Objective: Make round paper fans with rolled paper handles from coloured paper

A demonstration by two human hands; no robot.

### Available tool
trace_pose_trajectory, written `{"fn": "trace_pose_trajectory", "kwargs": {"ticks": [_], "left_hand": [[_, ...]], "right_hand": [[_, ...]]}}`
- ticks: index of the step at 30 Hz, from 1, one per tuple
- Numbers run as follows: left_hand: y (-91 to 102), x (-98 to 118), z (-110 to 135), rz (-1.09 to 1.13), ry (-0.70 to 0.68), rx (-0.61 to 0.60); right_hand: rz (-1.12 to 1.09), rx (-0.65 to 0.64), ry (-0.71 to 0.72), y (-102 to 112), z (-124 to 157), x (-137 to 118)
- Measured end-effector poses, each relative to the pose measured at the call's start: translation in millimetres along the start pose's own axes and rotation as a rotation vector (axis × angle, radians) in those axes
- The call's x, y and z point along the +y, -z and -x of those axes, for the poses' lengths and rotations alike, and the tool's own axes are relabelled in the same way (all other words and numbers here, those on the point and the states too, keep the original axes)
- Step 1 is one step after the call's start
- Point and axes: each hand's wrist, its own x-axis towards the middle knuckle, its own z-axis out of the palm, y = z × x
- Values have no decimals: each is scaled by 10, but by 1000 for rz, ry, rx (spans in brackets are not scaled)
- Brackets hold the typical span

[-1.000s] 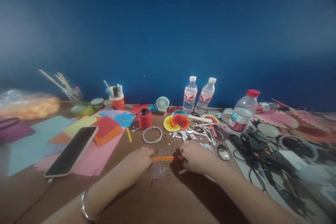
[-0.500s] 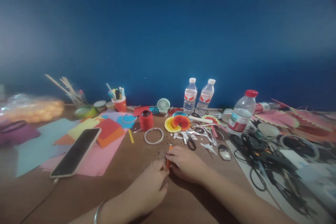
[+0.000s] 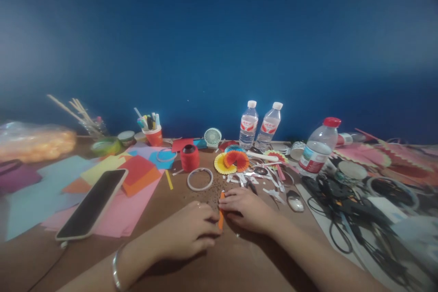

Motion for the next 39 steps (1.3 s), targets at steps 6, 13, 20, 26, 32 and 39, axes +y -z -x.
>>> {"fn": "trace_pose_trajectory", "kwargs": {"ticks": [6,13,20,26,32,39], "left_hand": [[-137,-176,-303,21,44,51],[-180,-257,-243,76,57,213],[-115,-325,-258,-63,-64,159],[-99,-290,-237,-141,-47,170],[-215,-223,-236,-86,71,199],[-252,-371,-247,76,54,253]], "right_hand": [[-42,17,4,6,-3,-1],[90,-45,-6,33,-15,-20],[162,-50,11,61,-41,-37],[161,-86,-32,112,-44,-72],[33,-28,-91,133,-52,-92],[-191,369,-294,53,3,-14]]}}
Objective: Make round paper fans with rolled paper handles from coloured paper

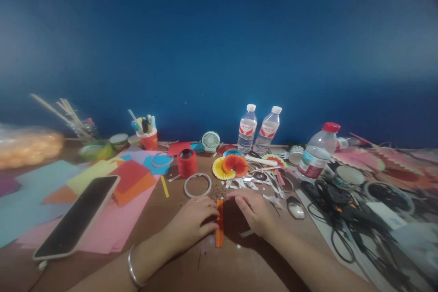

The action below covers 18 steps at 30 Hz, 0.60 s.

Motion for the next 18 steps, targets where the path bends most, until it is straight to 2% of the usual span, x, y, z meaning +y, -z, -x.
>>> {"fn": "trace_pose_trajectory", "kwargs": {"ticks": [3,6,9,11,13,16,18], "left_hand": [[59,-91,-5,26,79,144],[112,-179,-7,-131,221,294],[130,-265,-20,-303,297,245],[126,-305,-30,-320,320,156],[119,-310,-39,-265,340,123],[100,-228,-45,-100,359,199],[73,-125,-42,27,363,263]], "right_hand": [[2,45,6,-15,3,37],[13,53,12,-20,-8,37],[16,46,28,-18,-21,23],[16,39,42,-22,-29,26],[16,51,54,-38,-37,37],[-7,113,63,-92,-47,30],[-60,169,19,-140,-49,-15]]}}
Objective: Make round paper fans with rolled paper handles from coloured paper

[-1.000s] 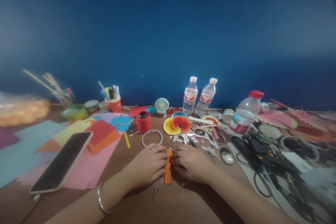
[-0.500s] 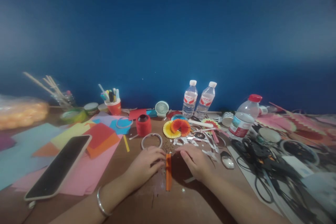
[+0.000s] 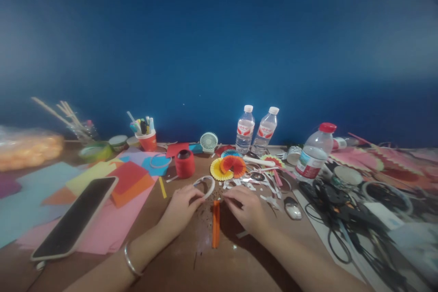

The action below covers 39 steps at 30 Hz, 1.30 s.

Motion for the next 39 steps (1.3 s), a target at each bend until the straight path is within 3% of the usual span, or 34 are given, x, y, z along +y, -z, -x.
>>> {"fn": "trace_pose_trajectory", "kwargs": {"ticks": [5,12,17,21,27,32,36,39], "left_hand": [[-99,200,144,178,6,-17],[-173,220,215,201,-34,30],[-186,128,254,121,-263,101],[-196,76,268,47,-449,153],[-170,110,261,-16,-493,188],[-125,131,246,-52,-578,208],[-85,143,198,-159,-694,189],[-62,150,170,-223,-760,212]], "right_hand": [[-105,87,-153,-101,32,-169],[-138,126,-80,-120,76,-232],[-260,180,-158,-72,53,-239],[-385,117,-169,-36,15,-170],[-334,137,-139,3,49,-165],[-533,168,-285,22,7,-167],[-953,27,-442,31,-54,-189],[-1039,-118,-483,25,-56,-241]]}}
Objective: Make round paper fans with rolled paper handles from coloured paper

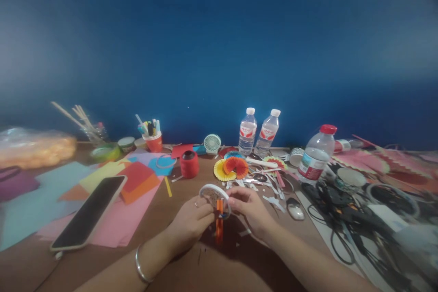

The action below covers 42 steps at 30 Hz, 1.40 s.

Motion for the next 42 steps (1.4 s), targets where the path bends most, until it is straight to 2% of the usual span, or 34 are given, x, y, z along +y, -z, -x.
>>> {"fn": "trace_pose_trajectory", "kwargs": {"ticks": [3,5,7,10,13,17,22,26,28,31,35,42], "left_hand": [[5,-5,4,-16,-14,21],[1,-5,29,5,48,54],[-9,-6,71,56,169,121],[-31,-11,144,147,306,206],[-51,-8,194,213,314,188],[-54,16,200,234,295,137],[-60,34,185,154,254,88],[-84,22,169,125,253,42],[-97,18,150,123,284,-2],[-106,19,117,105,414,-84],[-78,22,86,113,601,-140],[42,16,23,268,569,-207]], "right_hand": [[11,-33,-22,-41,25,18],[40,-11,34,-51,39,41],[167,64,159,-52,59,53],[570,112,413,-64,121,30],[880,54,631,-116,193,-25],[986,46,715,-184,234,-57],[1037,51,689,-185,215,-26],[1064,62,545,-186,178,-38],[1039,68,458,-187,157,-51],[971,34,412,-185,140,-57],[820,-1,383,-192,147,-40],[320,108,199,-144,34,-33]]}}
